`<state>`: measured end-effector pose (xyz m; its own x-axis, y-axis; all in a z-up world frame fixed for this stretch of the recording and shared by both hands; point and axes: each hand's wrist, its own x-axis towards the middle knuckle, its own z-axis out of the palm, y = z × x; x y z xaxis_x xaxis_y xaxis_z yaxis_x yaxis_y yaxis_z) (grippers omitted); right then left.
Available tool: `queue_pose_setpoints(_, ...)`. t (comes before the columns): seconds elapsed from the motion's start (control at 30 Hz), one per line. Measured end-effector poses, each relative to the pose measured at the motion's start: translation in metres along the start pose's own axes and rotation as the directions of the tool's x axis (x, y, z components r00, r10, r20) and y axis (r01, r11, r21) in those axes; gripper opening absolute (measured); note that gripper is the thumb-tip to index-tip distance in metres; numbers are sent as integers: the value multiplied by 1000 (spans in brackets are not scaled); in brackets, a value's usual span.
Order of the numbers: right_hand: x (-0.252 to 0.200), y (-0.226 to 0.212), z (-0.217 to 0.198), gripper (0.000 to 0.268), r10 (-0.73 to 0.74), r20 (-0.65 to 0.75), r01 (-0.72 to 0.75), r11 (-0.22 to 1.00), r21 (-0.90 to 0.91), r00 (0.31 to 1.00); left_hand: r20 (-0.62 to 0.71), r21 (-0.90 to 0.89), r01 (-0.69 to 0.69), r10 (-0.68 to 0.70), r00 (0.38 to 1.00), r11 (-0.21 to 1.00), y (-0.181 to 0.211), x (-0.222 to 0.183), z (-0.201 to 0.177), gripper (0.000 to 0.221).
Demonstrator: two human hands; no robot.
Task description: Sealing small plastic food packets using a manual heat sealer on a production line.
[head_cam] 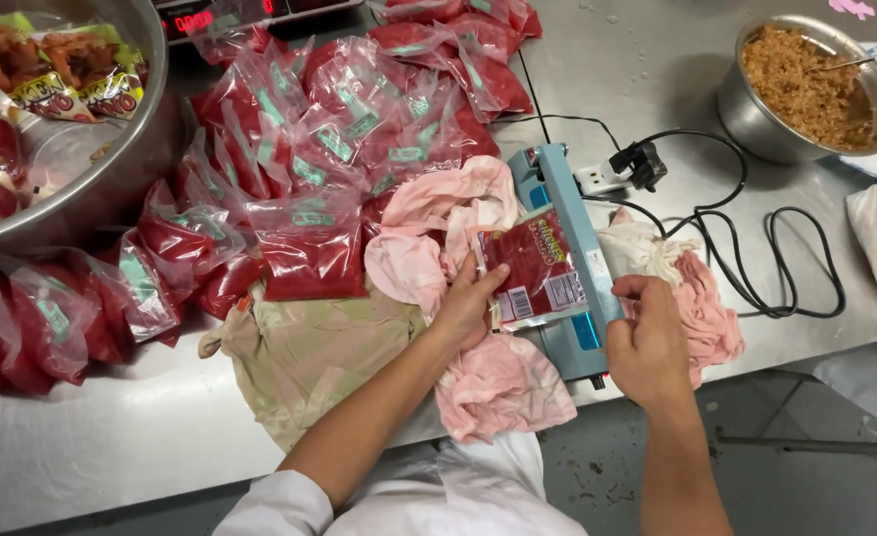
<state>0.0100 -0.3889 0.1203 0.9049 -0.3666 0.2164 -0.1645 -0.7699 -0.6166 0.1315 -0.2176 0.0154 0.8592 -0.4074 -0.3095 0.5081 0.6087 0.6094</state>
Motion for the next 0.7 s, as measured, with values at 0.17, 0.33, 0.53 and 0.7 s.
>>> queue_pose_setpoints(0.17,-2,2,0,34,-17,-1,17,1000,-3,1000,7,-19,10,-10,1000,1000,-8,8,-7,67)
queue_pose_setpoints(0.33,-3,5,0,35,-16,-4,16,999,38,1000,17,-78,57,-55,998,995,-5,7,-6,61)
queue_pose_setpoints(0.53,0,26,7,45,-105,83,93,986,137,991,224,-369,220,-144,964,903,-35,51,-32,29)
queue_pose_setpoints(0.7,-5,43,4,34,-99,-38,91,979,-184,994,368,-301,132,-13,930,944,-42,51,-22,36)
